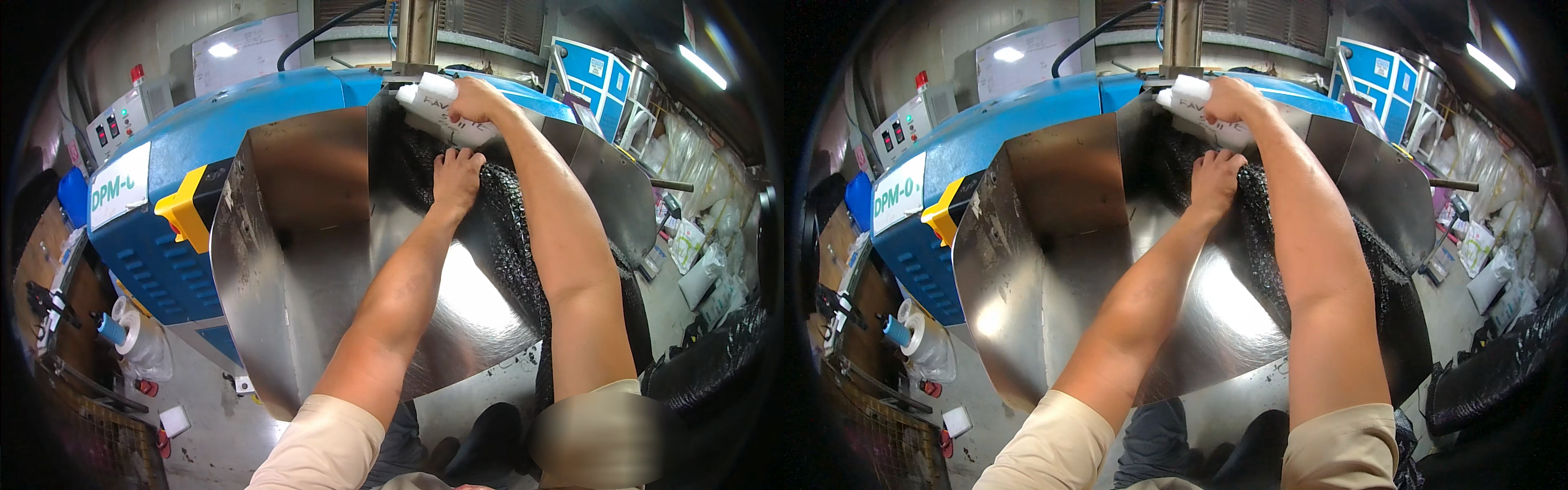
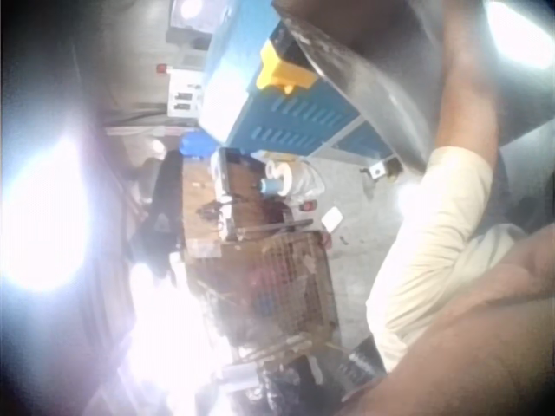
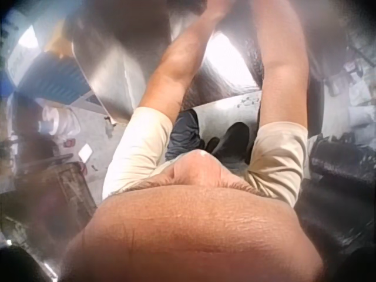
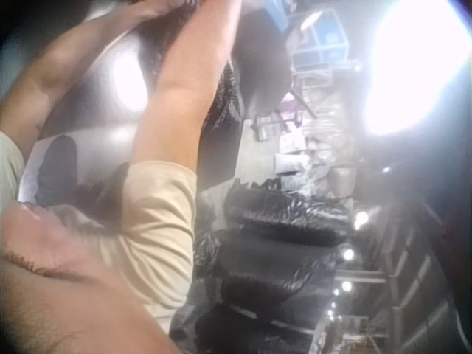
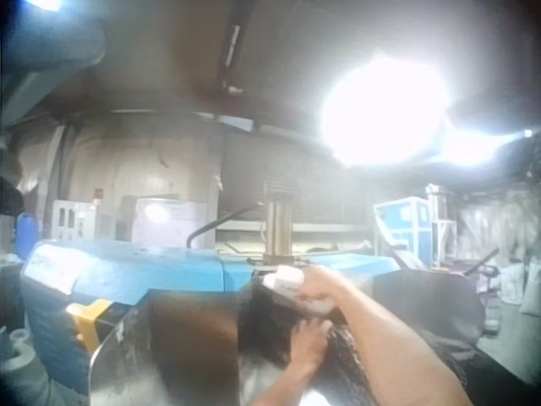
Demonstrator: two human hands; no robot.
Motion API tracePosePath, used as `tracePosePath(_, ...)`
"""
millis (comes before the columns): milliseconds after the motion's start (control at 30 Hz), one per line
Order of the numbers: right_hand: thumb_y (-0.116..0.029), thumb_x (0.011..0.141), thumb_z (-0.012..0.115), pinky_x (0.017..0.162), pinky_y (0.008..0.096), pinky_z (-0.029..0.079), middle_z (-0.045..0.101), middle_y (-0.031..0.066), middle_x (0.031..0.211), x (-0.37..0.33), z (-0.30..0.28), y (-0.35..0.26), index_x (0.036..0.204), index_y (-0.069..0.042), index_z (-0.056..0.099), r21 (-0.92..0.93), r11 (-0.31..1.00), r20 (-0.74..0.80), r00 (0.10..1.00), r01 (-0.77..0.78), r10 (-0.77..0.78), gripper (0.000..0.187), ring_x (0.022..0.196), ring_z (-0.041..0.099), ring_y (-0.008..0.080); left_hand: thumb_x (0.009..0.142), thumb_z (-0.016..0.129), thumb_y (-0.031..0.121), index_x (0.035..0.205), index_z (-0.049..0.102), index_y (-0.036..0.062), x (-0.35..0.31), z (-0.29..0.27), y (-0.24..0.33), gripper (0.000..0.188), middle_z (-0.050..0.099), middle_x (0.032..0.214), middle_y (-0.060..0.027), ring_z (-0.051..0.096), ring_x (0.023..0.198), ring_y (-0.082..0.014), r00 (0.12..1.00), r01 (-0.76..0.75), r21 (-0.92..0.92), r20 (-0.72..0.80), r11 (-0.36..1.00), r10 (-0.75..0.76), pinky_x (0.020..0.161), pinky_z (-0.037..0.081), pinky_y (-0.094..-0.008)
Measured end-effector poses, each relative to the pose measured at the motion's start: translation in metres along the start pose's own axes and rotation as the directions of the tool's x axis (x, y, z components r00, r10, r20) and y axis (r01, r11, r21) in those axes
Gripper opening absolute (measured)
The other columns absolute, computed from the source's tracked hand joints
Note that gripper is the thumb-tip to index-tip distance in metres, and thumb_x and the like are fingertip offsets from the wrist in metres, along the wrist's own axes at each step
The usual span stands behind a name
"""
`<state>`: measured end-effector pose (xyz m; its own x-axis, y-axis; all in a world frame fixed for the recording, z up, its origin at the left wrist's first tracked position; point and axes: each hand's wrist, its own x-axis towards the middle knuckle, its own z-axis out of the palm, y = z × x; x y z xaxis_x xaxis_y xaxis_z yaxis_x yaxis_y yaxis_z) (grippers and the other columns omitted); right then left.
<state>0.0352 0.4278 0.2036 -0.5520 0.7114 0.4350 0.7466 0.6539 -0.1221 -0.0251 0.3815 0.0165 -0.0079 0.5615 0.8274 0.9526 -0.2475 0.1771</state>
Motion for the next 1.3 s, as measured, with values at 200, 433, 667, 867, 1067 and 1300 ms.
tracePosePath(200, -0.021, 0.064, 0.083, 0.079, 0.0446, 0.059, 0.077, 0.0211, 0.101, -0.008, 0.0, -0.01, 0.115, -0.004, 0.075, 0.036, 0.999, 0.003, 1.0, 0.0, -0.001, 0.054, 0.089, 0.075, 0.0346, 0.099, 0.052, 0.016, 0.112, 0.073, 0.0194, -0.002, 0.001, -0.005, 0.026, 0.07, 0.113, -0.0045, 0.062, 0.114, -0.0295, 0.999, -0.008, 0.027, -0.036, 1.0, 0.009, 0.103, 0.047, -0.0478)
tracePosePath(433, -0.025, 0.067, 0.082, 0.086, 0.045, 0.059, 0.079, 0.0162, 0.101, -0.017, -0.001, -0.019, 0.116, -0.011, 0.076, 0.02, 0.998, 0.033, 0.998, -0.058, 0.057, 0.051, 0.096, 0.075, 0.034, 0.099, 0.052, 0.014, 0.109, 0.073, 0.0181, -0.004, 0.004, -0.008, 0.024, 0.07, 0.11, -0.0048, 0.062, 0.113, -0.0293, 0.998, -0.017, -0.032, -0.063, 0.999, 0.015, 0.102, 0.046, -0.0497)
tracePosePath(667, -0.025, 0.067, 0.083, 0.082, 0.0444, 0.06, 0.079, 0.0158, 0.097, -0.017, -0.002, -0.017, 0.112, -0.011, 0.078, -0.014, 0.998, -0.017, 0.998, -0.057, 0.057, 0.048, 0.09, 0.077, 0.0333, 0.098, 0.051, 0.017, 0.111, 0.073, 0.0194, -0.003, 0.003, -0.007, 0.025, 0.07, 0.111, -0.0035, 0.062, 0.112, -0.0292, 0.997, -0.02, -0.008, -0.074, 1.0, 0.02, 0.099, 0.048, -0.0469)
tracePosePath(867, -0.025, 0.067, 0.083, 0.084, 0.0436, 0.06, 0.079, 0.0152, 0.099, -0.016, -0.001, -0.02, 0.112, -0.012, 0.079, -0.014, 0.999, 0.027, 0.999, -0.044, 0.045, 0.047, 0.093, 0.076, 0.0328, 0.099, 0.051, 0.016, 0.111, 0.073, 0.0194, -0.003, 0.004, -0.009, 0.026, 0.07, 0.112, -0.004, 0.063, 0.111, -0.0294, 0.996, -0.025, -0.009, -0.085, 1.0, 0.024, 0.098, 0.049, -0.0471)
tracePosePath(1067, -0.025, 0.068, 0.083, 0.086, 0.0435, 0.059, 0.079, 0.0155, 0.103, -0.018, -0.001, -0.021, 0.117, -0.014, 0.078, -0.01, 0.997, 0.024, 0.997, -0.07, 0.07, 0.05, 0.097, 0.076, 0.0329, 0.099, 0.052, 0.014, 0.108, 0.074, 0.0171, -0.002, 0.002, -0.006, 0.024, 0.07, 0.111, -0.0054, 0.061, 0.114, -0.0294, 0.999, 0.0, -0.042, -0.053, 0.999, -0.002, 0.104, 0.044, -0.0513)
tracePosePath(1300, -0.026, 0.068, 0.082, 0.087, 0.0437, 0.059, 0.079, 0.0154, 0.106, -0.015, 0.004, -0.015, 0.118, -0.016, 0.077, -0.032, 0.998, 0.006, 0.998, -0.062, 0.062, 0.051, 0.099, 0.076, 0.0336, 0.098, 0.052, 0.016, 0.112, 0.074, 0.0206, -0.002, 0.0, -0.006, 0.027, 0.071, 0.113, -0.0033, 0.063, 0.112, -0.0288, 0.996, -0.026, 0.015, -0.081, 1.0, 0.027, 0.102, 0.046, -0.048)
